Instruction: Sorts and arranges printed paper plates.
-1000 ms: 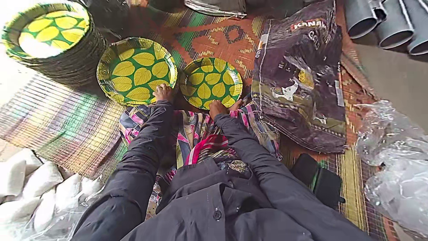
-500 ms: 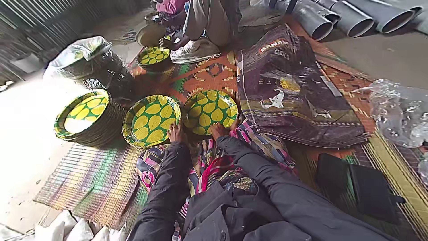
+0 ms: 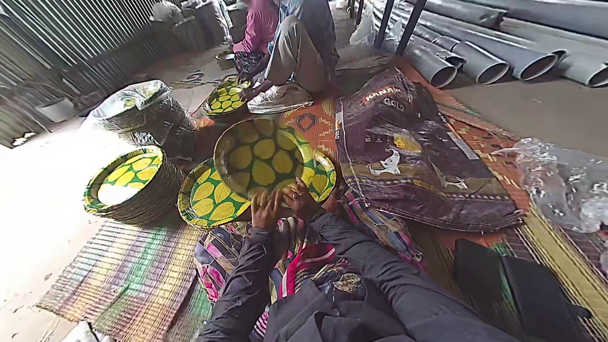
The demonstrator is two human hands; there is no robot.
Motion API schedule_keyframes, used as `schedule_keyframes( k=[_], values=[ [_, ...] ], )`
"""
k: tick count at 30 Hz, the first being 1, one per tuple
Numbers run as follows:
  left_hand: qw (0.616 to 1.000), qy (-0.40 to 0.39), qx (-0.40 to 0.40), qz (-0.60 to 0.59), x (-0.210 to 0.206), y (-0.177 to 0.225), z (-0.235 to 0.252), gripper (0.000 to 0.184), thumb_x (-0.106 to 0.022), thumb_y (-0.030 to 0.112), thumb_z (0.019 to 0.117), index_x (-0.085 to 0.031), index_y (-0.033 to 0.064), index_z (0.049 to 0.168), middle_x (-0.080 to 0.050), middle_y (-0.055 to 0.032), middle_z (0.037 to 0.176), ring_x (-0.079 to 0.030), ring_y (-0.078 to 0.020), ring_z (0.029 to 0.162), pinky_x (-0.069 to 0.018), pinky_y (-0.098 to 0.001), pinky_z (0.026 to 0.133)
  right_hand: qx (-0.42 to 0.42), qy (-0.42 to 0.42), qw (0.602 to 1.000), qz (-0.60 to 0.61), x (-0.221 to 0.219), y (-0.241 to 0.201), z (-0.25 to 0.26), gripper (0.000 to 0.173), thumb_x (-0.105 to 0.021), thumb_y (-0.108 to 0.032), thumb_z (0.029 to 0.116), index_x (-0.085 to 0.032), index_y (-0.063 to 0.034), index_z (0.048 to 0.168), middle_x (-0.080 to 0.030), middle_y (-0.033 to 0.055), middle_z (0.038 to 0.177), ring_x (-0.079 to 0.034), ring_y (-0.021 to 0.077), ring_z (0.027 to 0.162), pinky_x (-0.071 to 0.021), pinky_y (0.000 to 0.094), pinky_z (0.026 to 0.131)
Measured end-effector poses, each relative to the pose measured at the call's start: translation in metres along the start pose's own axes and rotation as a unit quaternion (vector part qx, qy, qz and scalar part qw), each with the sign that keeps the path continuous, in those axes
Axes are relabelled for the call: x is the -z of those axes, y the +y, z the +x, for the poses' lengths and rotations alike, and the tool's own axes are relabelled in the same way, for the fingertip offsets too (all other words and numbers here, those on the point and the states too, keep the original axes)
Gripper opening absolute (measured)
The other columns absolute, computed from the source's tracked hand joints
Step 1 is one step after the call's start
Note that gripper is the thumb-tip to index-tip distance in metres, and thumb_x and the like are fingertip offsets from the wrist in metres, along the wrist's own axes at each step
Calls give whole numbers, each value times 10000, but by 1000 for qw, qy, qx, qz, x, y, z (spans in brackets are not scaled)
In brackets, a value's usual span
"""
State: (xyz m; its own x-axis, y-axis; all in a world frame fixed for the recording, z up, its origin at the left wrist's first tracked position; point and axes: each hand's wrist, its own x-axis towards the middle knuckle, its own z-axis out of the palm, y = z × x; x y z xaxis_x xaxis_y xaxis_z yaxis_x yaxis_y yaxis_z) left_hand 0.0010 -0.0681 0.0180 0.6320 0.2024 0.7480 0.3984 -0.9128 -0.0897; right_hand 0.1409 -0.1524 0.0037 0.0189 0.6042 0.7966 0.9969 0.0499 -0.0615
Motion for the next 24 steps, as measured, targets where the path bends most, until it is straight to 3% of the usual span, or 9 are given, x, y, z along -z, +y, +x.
schedule_keyframes(
  k=[2, 4, 5, 7, 9, 11, 15, 20, 24],
  values=[
    [994, -53, 96, 7, 9, -14, 3, 277, -650, -58, 888, -762, -20, 1139, -760, -229, 1129, -718, -456, 1077, -521, -650, 921, -102, -47, 994, 2, -4, 1, -1, 399, -630, 49, 922, -678, -1, 1316, -646, 273, 1344, -566, 493, 1317, -347, 710, 1133],
    [965, -122, 231, 25, 21, -36, 9, 316, -598, -31, 936, -737, 12, 1216, -714, -253, 1233, -638, -496, 1208, -464, -668, 998, -242, -146, 959, 12, -11, 10, -15, 505, -545, 48, 958, -541, 16, 1461, -516, 291, 1499, -429, 495, 1439, -271, 667, 1198],
    [941, -162, 295, 33, 25, -48, 12, 348, -564, -15, 957, -727, 53, 1257, -691, -233, 1297, -591, -474, 1285, -420, -653, 1058, -302, -248, 921, 5, -7, 12, -21, 522, -501, 14, 994, -470, 8, 1516, -466, 284, 1543, -391, 471, 1472, -264, 633, 1219],
    [886, -248, 390, 22, 24, -67, 12, 372, -488, 34, 1013, -727, 137, 1279, -646, -182, 1394, -514, -402, 1394, -336, -616, 1152, -369, -434, 822, -14, 4, 11, -24, 471, -514, -139, 1049, -480, 23, 1490, -521, 294, 1478, -467, 457, 1411, -358, 611, 1153],
    [831, -353, 430, 12, 12, -74, 13, 361, -511, 90, 1023, -715, 191, 1303, -599, -147, 1465, -478, -354, 1432, -319, -594, 1176, -378, -517, 768, -21, 9, 14, -14, 401, -573, -149, 1022, -589, 68, 1358, -570, 290, 1412, -515, 447, 1363, -425, 601, 1097],
    [813, -399, 423, 11, 5, -69, 12, 403, -572, 86, 993, -660, 176, 1376, -545, -174, 1510, -430, -381, 1464, -284, -626, 1197, -349, -552, 757, -25, 9, 13, -6, 330, -607, -52, 980, -621, 114, 1265, -570, 308, 1393, -518, 460, 1352, -442, 599, 1086],
    [902, -291, 315, -49, 6, -45, 13, 459, -585, 130, 1020, -565, 78, 1475, -514, -250, 1520, -358, -450, 1502, -123, -674, 1242, -306, -530, 791, -7, 11, 13, -4, 311, -492, 41, 1015, -595, 138, 1291, -568, 333, 1385, -514, 474, 1354, -423, 579, 1108],
    [944, -281, 133, -108, -9, -18, 2, 459, -566, 92, 1001, -581, 58, 1458, -533, -238, 1510, -400, -434, 1483, -243, -614, 1226, -319, -454, 832, 17, 12, 20, -19, 367, -434, 15, 1048, -541, 71, 1394, -554, 314, 1413, -514, 464, 1362, -423, 571, 1114],
    [962, -221, 101, -123, -18, -15, -1, 543, -618, 115, 973, -528, 62, 1506, -515, -253, 1524, -388, -469, 1483, -277, -640, 1196, -286, -385, 877, -5, 29, 26, -9, 377, -433, 8, 1044, -562, 40, 1397, -555, 279, 1443, -510, 444, 1377, -408, 552, 1137]
  ],
)
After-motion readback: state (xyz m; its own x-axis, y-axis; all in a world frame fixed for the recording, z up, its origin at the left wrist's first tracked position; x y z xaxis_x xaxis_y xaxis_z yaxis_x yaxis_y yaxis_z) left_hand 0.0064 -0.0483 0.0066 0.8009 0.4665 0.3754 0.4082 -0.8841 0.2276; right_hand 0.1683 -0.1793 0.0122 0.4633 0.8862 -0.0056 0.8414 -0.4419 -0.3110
